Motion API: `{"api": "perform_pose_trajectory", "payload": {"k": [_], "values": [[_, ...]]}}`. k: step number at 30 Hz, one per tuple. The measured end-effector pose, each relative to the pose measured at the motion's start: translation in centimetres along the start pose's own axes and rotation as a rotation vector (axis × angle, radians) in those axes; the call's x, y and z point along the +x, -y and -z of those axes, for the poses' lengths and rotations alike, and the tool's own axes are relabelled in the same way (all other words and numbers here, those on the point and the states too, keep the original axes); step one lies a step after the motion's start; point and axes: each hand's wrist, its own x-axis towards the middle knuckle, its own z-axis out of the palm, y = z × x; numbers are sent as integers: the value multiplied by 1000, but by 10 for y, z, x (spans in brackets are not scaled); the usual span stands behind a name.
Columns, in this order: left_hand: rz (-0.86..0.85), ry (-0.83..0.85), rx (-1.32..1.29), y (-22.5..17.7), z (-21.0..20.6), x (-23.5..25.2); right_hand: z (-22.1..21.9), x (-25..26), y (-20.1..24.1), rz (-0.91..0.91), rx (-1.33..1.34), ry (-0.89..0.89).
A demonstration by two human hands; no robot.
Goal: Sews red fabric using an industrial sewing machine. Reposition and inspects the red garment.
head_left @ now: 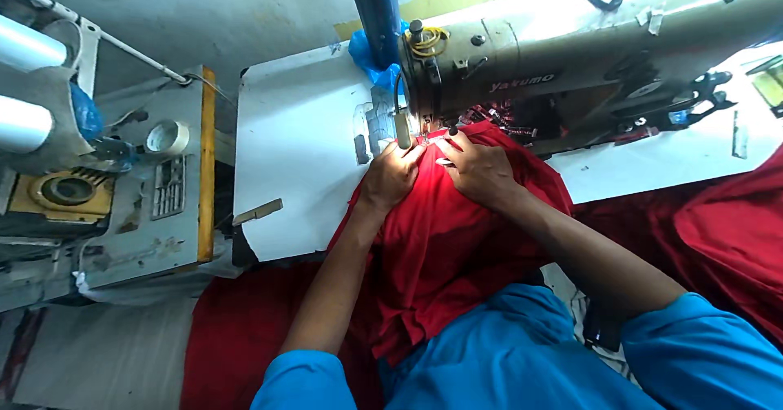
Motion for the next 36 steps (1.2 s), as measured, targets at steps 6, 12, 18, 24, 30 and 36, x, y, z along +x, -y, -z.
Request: {"api": "perform_pose_trajectory", "payload": {"k": [6, 12, 18, 24, 30, 36], "values": [[16, -10, 27, -6, -2, 3, 0, -1, -4, -21, 18, -2], [20, -15, 32, -5, -3, 2, 0, -1, -5, -16, 13, 7], [12, -21, 30, -4, -3, 1, 0, -1, -5, -13, 26, 1], [35, -27, 1, -3, -3, -1, -2, -1, -7, -8, 20, -1], [90, -37, -79, -7, 2, -10, 0, -3, -7, -2, 12, 7], [109, -38, -77, -11, 5, -14, 1, -3, -7, 10, 25, 2]]}}
